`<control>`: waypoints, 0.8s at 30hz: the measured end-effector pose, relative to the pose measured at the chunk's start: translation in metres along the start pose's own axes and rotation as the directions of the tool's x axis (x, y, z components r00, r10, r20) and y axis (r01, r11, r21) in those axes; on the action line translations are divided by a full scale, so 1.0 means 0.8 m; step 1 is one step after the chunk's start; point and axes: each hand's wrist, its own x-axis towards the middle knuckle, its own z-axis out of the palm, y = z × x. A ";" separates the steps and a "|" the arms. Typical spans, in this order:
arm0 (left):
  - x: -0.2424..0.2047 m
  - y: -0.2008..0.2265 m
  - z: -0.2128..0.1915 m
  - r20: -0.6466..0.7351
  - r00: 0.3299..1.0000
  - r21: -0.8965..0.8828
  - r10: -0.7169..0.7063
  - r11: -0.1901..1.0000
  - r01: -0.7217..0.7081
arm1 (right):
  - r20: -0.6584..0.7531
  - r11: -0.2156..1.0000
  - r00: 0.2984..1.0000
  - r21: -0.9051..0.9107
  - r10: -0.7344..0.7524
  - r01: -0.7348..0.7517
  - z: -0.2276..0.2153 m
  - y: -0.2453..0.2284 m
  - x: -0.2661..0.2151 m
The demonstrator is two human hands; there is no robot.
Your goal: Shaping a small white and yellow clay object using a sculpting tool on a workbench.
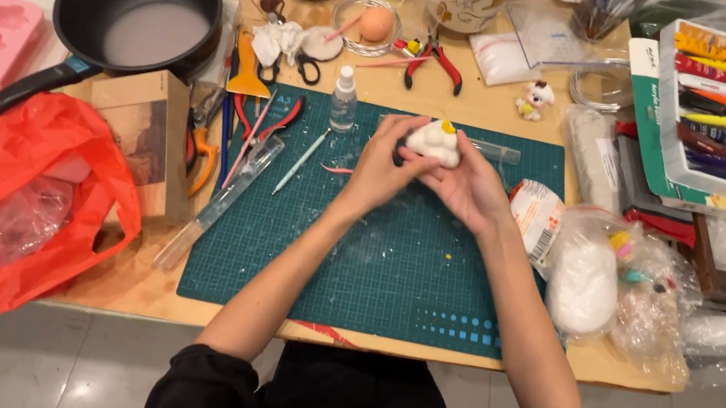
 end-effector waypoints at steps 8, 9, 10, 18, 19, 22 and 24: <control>0.006 0.006 -0.003 0.110 0.923 -0.202 -0.368 0.901 0.383 | 0.042 0.982 0.999 -0.188 -0.023 0.031 0.024 -0.007 -0.013; 0.007 0.011 -0.004 0.103 0.912 -0.211 -0.396 0.888 0.409 | 0.042 0.959 0.997 -0.274 -0.058 0.068 0.022 -0.006 -0.013; 0.005 0.012 -0.005 0.101 0.912 -0.210 -0.396 0.888 0.409 | 0.044 0.959 0.997 -0.274 -0.057 0.067 0.022 -0.006 -0.013; 0.008 0.030 -0.017 0.028 0.949 -0.090 -0.314 0.945 0.315 | -0.025 0.796 0.984 -0.592 -0.177 0.128 -0.008 -0.006 -0.005; 0.007 0.029 -0.017 0.025 0.951 -0.089 -0.309 0.946 0.310 | -0.020 0.794 0.984 -0.593 -0.179 0.132 -0.009 -0.006 -0.005; 0.010 0.027 -0.017 0.032 0.960 -0.082 -0.278 0.957 0.280 | -0.031 0.723 0.983 -0.682 -0.178 0.110 -0.005 -0.010 -0.004; 0.010 0.032 -0.018 0.030 0.953 -0.088 -0.300 0.949 0.302 | -0.034 0.686 0.978 -0.718 -0.206 0.120 0.001 -0.009 -0.007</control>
